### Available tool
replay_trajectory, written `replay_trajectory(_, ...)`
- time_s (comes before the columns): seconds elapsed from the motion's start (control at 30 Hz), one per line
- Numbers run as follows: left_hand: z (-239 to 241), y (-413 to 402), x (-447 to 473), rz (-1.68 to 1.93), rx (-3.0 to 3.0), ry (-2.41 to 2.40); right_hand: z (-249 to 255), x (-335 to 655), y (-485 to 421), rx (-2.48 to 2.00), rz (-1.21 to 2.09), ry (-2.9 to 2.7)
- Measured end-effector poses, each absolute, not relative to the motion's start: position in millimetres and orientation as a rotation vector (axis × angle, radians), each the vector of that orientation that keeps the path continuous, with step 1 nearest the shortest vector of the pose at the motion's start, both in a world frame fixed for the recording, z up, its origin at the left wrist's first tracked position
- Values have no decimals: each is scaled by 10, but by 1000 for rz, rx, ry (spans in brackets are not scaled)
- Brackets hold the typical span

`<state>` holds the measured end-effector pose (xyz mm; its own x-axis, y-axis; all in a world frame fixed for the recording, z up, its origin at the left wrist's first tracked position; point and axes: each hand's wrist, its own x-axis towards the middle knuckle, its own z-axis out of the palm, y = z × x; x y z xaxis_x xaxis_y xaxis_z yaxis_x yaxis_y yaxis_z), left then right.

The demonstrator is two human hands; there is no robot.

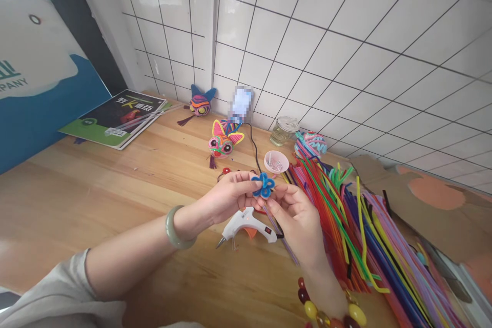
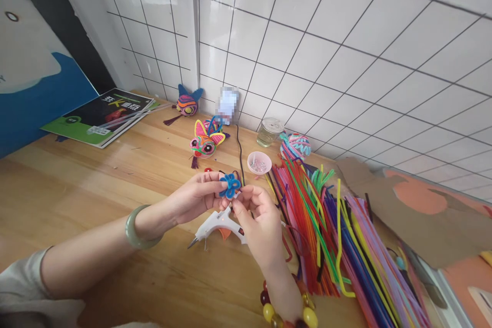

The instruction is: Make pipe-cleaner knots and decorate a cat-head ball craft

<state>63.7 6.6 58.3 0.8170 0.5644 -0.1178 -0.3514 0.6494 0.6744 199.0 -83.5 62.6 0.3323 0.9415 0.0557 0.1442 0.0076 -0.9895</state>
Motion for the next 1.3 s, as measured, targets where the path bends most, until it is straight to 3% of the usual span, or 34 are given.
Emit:
replay_trajectory(0.47, 615, 109, 641, 685, 875, 565, 731, 2040, -888, -1474, 839, -1134)
replay_trajectory(0.7, 611, 33, 688, 715, 1055, 541, 676, 2010, -941, -1580, 418, -1278)
replay_trajectory(0.9, 591, -14, 694, 737, 1109, 510, 700, 2017, -946, -1410, 69, -1571)
replay_trajectory(1.3, 596, -22, 688, 720, 1158, 514, 685, 2023, -943, -1392, 4, -1676)
